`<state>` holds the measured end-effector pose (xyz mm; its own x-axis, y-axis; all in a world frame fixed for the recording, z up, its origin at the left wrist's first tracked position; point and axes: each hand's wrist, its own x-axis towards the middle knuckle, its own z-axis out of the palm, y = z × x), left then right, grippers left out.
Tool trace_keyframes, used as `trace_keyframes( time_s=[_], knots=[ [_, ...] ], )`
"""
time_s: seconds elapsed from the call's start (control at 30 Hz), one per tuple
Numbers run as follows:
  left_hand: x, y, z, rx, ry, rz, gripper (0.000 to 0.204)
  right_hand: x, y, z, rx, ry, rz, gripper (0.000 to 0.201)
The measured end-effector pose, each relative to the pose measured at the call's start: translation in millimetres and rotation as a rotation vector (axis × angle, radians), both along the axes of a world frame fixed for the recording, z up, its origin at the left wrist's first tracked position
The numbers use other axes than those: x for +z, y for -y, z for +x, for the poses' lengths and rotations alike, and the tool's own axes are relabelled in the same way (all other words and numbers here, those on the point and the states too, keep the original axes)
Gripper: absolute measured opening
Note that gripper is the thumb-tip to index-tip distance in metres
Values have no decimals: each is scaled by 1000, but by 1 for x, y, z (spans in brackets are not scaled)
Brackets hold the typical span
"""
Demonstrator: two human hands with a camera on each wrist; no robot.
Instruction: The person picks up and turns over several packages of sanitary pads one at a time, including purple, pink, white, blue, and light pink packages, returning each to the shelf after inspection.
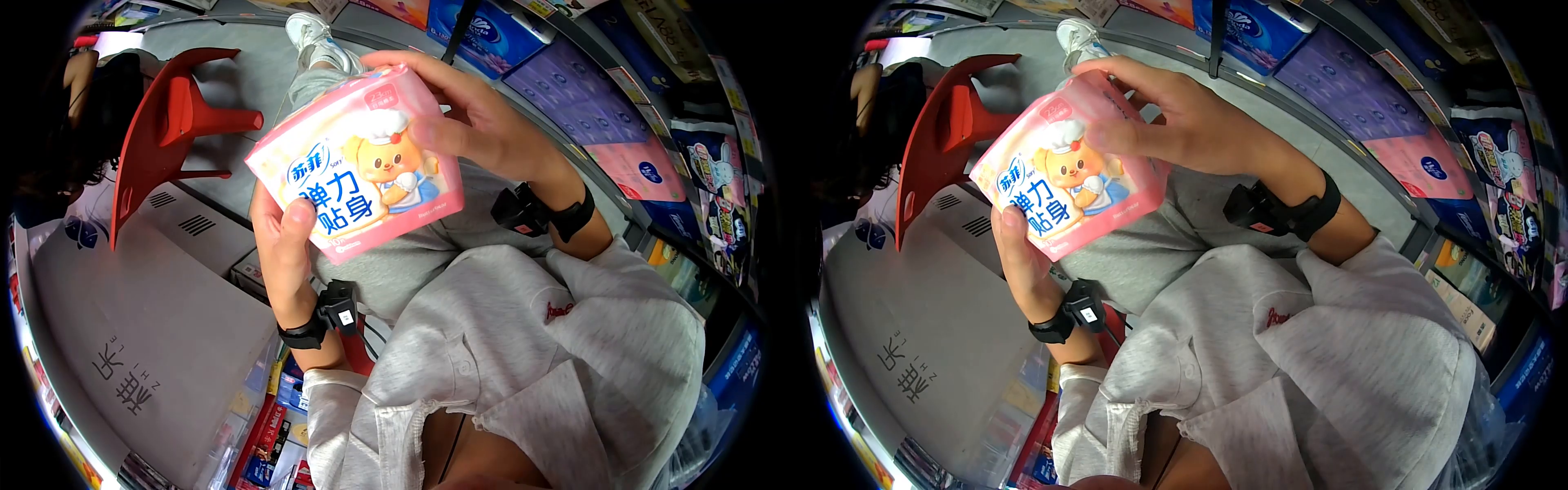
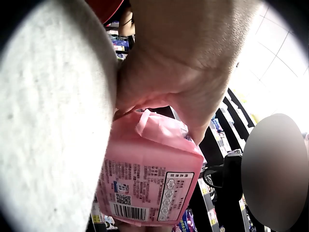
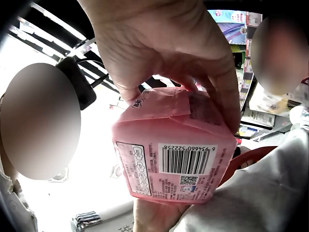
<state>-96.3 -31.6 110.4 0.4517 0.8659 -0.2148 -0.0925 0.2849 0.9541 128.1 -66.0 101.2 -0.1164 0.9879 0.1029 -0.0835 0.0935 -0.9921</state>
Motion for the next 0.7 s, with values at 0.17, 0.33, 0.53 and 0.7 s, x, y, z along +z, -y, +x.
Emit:
trace_keyframes(
  time_s=[0.17,0.33,0.53,0.7],
  knots=[
    [5,0,12,30,11,63,88,-2,-1,-3,-25,-82,-73,66],
    [7,-1,13,-46,15,67,94,-2,0,-4,-47,-11,-98,72],
    [9,-1,12,-79,-35,69,92,-4,0,-7,-67,-14,-117,73],
    [8,-1,12,-65,-14,45,90,-5,0,-8,-75,-14,-111,73]
  ],
)
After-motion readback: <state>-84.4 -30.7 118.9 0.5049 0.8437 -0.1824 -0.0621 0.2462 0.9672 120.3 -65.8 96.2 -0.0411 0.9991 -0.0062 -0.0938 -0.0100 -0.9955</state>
